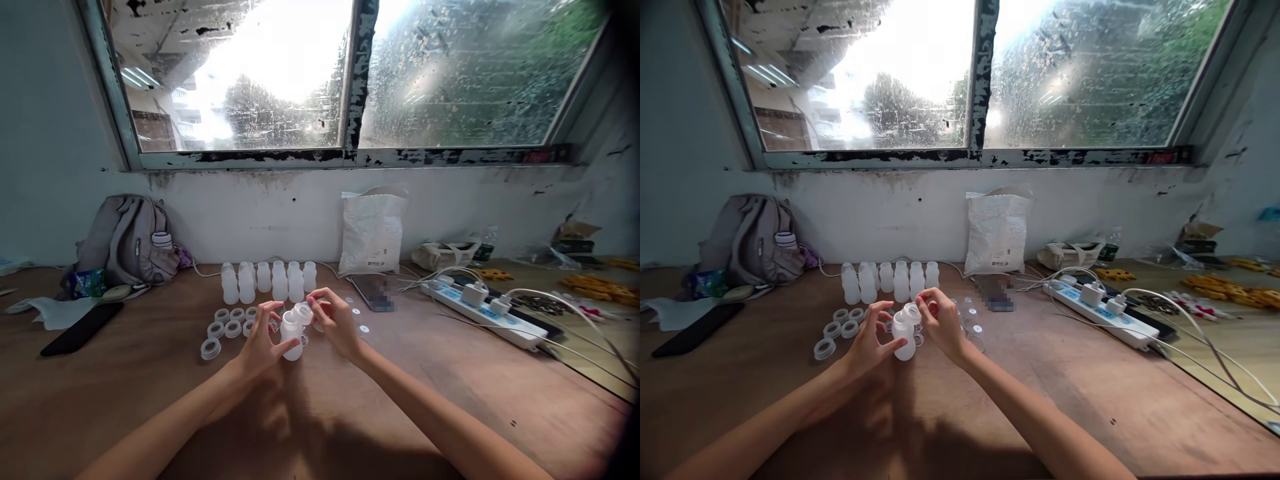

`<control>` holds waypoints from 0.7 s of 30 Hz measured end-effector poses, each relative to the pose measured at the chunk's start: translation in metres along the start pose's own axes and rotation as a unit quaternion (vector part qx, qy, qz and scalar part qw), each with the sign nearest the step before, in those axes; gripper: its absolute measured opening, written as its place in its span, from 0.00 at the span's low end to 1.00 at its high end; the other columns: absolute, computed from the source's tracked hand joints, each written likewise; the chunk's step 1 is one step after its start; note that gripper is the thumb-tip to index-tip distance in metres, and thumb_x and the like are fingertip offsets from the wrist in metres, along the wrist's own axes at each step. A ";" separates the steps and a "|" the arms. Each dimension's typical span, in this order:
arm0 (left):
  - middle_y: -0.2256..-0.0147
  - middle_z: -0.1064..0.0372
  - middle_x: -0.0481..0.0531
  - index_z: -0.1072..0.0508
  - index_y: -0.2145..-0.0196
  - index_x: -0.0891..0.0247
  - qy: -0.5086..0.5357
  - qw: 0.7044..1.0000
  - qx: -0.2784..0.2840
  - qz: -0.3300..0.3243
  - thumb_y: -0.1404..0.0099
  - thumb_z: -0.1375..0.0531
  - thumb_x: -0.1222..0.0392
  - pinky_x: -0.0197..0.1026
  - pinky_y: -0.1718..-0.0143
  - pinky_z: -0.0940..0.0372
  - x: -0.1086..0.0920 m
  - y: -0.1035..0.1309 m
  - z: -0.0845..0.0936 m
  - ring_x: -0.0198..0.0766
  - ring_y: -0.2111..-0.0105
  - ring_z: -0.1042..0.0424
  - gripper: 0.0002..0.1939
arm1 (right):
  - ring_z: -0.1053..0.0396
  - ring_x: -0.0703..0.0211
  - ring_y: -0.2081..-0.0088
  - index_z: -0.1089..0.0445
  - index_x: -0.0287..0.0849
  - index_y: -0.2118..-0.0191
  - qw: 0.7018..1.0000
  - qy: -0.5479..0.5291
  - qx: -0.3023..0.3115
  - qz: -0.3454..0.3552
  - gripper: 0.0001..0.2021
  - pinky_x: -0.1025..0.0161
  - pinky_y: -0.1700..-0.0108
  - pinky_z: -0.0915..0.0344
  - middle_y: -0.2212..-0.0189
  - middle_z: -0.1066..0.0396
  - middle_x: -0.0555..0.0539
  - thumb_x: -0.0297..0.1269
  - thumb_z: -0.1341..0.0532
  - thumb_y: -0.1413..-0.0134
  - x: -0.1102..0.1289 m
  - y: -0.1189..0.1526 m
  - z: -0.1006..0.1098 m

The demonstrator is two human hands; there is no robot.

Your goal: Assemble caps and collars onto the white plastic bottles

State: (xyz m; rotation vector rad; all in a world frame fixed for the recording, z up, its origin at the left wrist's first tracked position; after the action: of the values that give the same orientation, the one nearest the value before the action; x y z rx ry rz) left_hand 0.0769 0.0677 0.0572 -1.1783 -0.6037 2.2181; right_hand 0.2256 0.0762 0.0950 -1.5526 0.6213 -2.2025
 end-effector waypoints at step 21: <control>0.67 0.33 0.52 0.34 0.59 0.67 0.272 0.940 0.171 0.113 0.49 0.39 0.55 0.38 0.65 0.41 0.021 0.015 -0.041 0.40 0.65 0.35 0.20 | 0.36 0.62 0.69 0.34 0.41 0.60 0.983 -0.066 0.169 -0.033 0.16 0.67 0.69 0.40 0.70 0.33 0.49 0.45 0.44 0.51 -0.007 0.011 -0.042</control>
State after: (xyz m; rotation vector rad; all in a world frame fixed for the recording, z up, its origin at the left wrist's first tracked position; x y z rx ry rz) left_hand 0.0975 0.0761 0.0146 -1.6304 0.1426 1.9265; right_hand 0.1883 0.0768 0.0711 -1.5370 0.1464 -2.0957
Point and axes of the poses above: each hand's wrist, its own y-axis away from the middle knuckle, its own z-axis out of the back of the hand, x = y × z, the point moved 8 cm from there along -y, towards the middle knuckle
